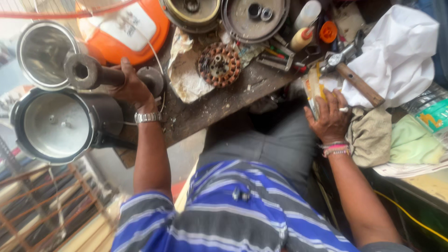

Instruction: The person disassembles a copper-wound electrical component, cleans it with a cloth, and then uses a hammer to tap it while seated on the floor. The person also handles a metal container and a cylindrical part during the process.

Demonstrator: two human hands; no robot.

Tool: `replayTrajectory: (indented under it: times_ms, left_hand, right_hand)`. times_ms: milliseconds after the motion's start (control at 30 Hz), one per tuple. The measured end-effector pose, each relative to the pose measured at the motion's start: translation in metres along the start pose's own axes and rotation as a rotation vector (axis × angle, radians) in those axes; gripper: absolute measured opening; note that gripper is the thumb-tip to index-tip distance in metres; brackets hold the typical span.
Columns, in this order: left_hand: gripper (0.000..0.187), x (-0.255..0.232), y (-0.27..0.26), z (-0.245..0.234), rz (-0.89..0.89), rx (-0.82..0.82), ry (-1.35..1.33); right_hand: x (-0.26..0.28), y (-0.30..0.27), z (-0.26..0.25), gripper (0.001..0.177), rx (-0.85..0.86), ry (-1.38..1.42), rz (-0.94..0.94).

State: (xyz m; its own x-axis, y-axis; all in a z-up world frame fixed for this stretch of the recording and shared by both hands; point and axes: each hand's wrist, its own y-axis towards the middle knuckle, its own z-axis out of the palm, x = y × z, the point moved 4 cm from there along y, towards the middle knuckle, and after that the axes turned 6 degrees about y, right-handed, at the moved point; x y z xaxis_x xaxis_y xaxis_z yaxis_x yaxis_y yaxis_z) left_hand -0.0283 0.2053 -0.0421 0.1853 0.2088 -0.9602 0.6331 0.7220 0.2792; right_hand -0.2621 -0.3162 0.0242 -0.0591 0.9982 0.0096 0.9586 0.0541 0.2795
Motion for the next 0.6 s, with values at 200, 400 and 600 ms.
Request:
replayTrajectory:
  times_ms: [200,400,600]
  left_hand:
    - [0.018,-0.032,0.003,0.011,-0.116,0.056,-0.036]
    - [0.018,-0.038,-0.002,-0.002,-0.325,0.152,-0.02]
    - [0.016,-0.063,0.009,-0.013,-0.239,0.304,0.226]
  right_hand:
    - [0.002,0.016,0.006,0.041,0.039,-0.137,0.055]
    - [0.002,0.015,0.004,0.048,0.107,-0.089,0.1]
    - [0.002,0.014,0.009,0.049,0.114,-0.086,0.11]
